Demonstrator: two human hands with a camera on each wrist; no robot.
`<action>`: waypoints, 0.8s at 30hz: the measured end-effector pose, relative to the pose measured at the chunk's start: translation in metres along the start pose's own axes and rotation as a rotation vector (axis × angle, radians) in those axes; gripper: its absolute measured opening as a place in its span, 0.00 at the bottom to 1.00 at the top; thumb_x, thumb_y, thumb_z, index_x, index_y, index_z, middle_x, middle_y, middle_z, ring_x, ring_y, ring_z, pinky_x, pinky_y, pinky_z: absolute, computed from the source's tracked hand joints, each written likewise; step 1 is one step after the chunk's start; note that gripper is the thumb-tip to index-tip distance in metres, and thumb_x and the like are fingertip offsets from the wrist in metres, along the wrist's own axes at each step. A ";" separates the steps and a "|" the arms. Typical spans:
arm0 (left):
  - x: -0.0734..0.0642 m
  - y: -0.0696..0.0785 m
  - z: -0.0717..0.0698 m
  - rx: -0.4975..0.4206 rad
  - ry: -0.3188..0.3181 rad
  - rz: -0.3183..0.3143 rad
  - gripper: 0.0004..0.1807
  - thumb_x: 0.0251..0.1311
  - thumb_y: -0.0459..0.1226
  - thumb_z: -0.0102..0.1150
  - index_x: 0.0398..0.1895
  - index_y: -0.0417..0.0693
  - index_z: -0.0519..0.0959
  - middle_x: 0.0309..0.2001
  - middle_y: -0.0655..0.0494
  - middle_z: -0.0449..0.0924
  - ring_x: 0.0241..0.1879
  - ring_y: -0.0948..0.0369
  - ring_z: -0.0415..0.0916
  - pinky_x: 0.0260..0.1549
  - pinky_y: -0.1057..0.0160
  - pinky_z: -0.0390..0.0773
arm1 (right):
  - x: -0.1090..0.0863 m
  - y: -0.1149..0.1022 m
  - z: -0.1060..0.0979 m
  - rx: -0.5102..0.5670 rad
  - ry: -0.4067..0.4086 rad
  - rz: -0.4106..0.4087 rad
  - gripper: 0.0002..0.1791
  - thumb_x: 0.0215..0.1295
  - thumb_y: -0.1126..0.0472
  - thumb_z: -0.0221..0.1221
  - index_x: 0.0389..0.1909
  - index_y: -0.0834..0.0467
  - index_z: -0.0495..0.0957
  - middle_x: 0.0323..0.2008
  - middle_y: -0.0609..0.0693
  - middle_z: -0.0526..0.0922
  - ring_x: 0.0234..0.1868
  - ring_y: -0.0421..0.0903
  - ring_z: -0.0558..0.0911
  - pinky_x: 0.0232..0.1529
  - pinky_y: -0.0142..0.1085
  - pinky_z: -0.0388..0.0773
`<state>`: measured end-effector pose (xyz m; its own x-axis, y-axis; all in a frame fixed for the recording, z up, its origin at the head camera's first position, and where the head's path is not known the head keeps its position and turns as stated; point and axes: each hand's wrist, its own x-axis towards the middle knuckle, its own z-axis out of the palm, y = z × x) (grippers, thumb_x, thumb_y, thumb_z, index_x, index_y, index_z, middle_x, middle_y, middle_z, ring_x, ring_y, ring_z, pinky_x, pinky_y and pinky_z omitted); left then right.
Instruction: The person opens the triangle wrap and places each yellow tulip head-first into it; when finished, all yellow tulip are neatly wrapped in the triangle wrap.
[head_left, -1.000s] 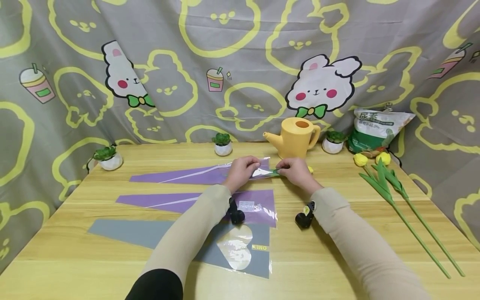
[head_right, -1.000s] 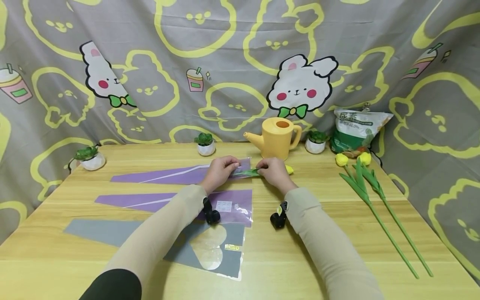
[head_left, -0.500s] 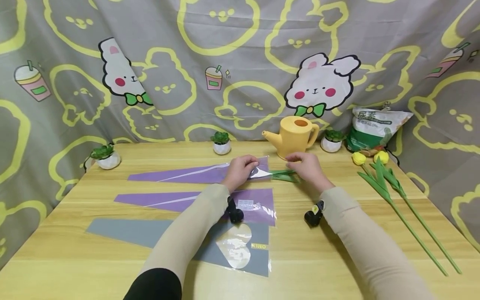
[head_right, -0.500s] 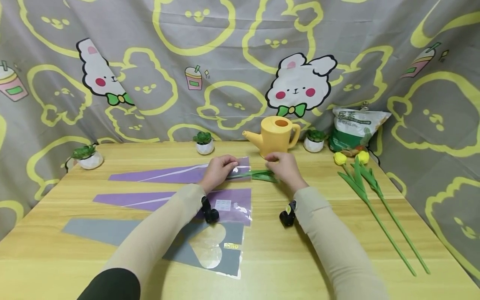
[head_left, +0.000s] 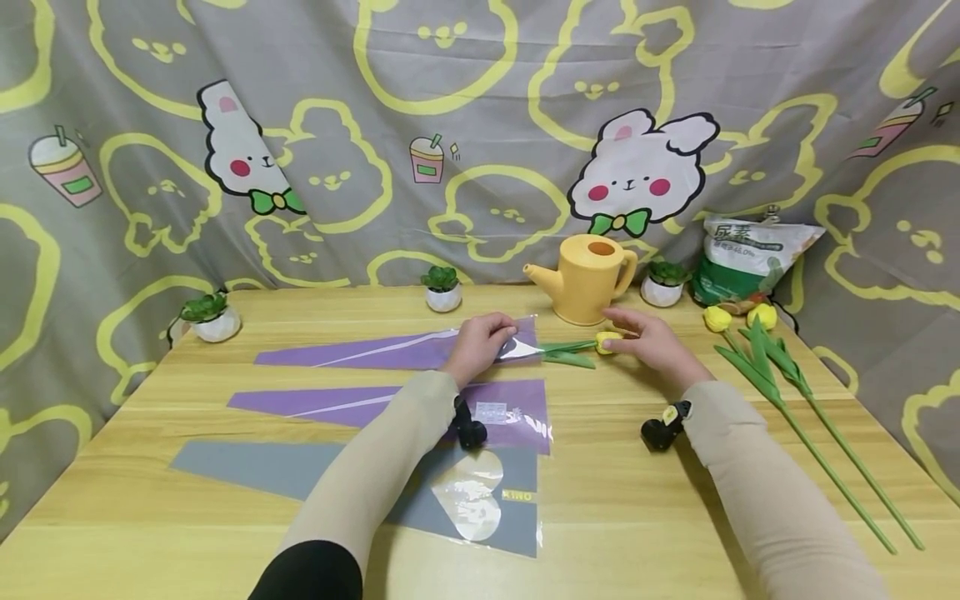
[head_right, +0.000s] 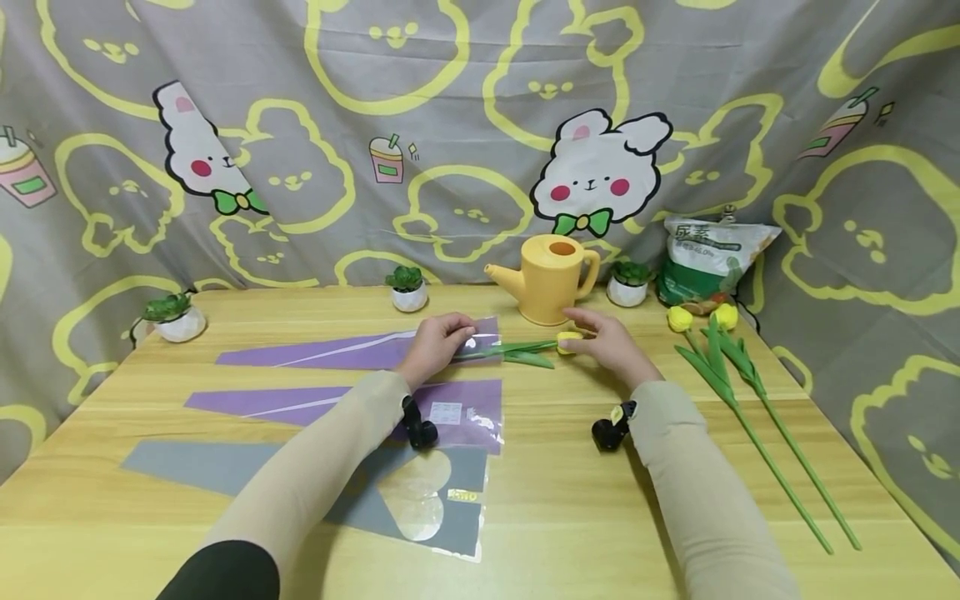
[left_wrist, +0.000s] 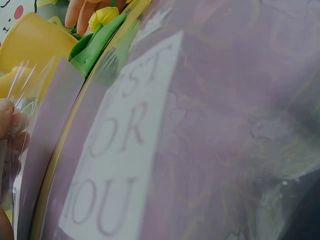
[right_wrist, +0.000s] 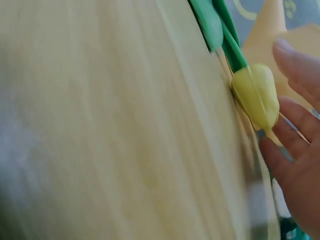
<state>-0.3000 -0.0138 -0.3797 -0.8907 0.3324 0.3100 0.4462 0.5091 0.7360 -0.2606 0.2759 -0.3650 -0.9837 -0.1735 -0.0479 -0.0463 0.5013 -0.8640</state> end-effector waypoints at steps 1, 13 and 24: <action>0.000 0.000 0.000 -0.002 -0.001 -0.002 0.07 0.62 0.37 0.56 0.34 0.46 0.83 0.36 0.55 0.84 0.37 0.62 0.76 0.42 0.63 0.74 | -0.001 0.002 0.000 0.016 -0.019 0.003 0.37 0.59 0.56 0.62 0.68 0.58 0.59 0.69 0.56 0.57 0.69 0.59 0.54 0.66 0.55 0.49; -0.002 0.001 0.000 -0.010 0.008 0.003 0.07 0.62 0.36 0.56 0.34 0.45 0.83 0.35 0.54 0.83 0.36 0.62 0.76 0.41 0.63 0.74 | -0.002 0.010 0.001 -0.063 -0.059 -0.081 0.31 0.60 0.64 0.59 0.64 0.63 0.64 0.64 0.63 0.63 0.63 0.57 0.63 0.62 0.50 0.57; -0.003 -0.001 0.000 -0.027 0.003 0.034 0.07 0.62 0.37 0.55 0.35 0.45 0.83 0.32 0.55 0.83 0.33 0.62 0.77 0.37 0.64 0.75 | -0.006 0.006 0.001 -0.028 0.006 -0.051 0.28 0.60 0.60 0.60 0.62 0.61 0.67 0.62 0.61 0.68 0.47 0.43 0.71 0.46 0.27 0.67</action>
<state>-0.2977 -0.0154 -0.3815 -0.8755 0.3469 0.3365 0.4734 0.4760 0.7411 -0.2550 0.2792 -0.3701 -0.9810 -0.1940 -0.0014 -0.1008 0.5156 -0.8509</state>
